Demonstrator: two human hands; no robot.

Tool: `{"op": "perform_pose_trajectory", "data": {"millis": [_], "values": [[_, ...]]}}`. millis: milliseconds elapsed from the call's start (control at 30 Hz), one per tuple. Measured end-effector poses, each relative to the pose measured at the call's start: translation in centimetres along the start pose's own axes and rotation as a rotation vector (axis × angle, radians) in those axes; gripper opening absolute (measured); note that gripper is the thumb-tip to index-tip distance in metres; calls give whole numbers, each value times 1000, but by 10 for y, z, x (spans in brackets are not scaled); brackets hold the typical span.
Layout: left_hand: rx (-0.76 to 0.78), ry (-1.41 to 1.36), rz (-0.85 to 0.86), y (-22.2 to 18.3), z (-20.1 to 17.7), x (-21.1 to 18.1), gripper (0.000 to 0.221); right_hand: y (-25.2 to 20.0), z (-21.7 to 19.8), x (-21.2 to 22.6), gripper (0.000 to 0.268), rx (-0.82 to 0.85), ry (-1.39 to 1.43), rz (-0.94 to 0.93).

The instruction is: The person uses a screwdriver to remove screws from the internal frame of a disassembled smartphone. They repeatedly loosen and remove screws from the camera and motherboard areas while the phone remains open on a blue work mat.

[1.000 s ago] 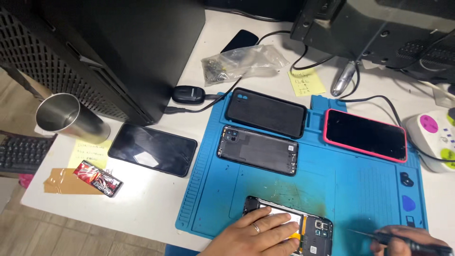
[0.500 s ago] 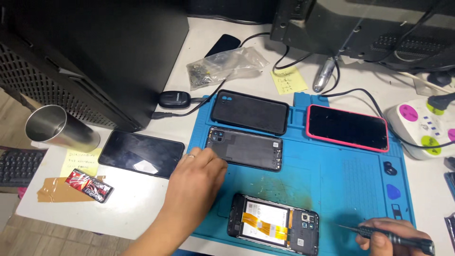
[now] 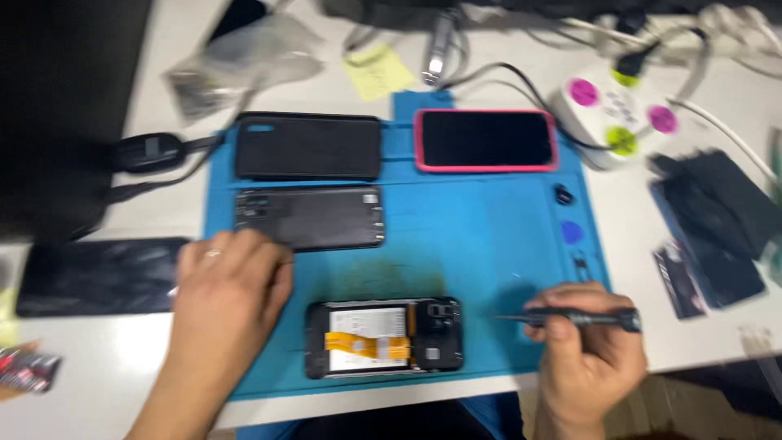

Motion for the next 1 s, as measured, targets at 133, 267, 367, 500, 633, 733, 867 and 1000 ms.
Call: {"op": "perform_pose_trajectory", "data": {"millis": [133, 267, 367, 500, 633, 733, 867, 1000], "values": [[25, -145, -35, 8, -15, -27, 5, 5, -5, 9, 20, 7, 3, -5], [115, -492, -44, 1, -6, -73, 7, 4, -13, 0, 25, -4, 73, 81], [153, -658, 14, 5, 1, -112, 8, 7, -15, -3, 19, 7, 164, 149], [124, -695, 139, 13, 9, -146, 8, 8, -16, -5, 16, 9, 205, 241], [175, -669, 165, 16, 14, -155, 10, 11, -20, -4, 18, 61, 211, 244], [193, -671, 192, 15, 15, -159, 9, 10, -22, -5, 21, 74, 196, 243], [207, -599, 201, 14, 17, -162, 7, 12, -24, -3, 21, 120, 178, 191], [188, -588, 219, 16, 17, -165, 6, 12, -24, -2, 26, 130, 159, 182]]}}
Point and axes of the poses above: each hand's wrist, its own y-axis towards the middle knuckle, its own z-axis out of the palm, x = y × z, the point moved 6 cm from there along y, towards the middle knuckle, and after that the axes turned 10 degrees about -x, right-handed, at the moved point
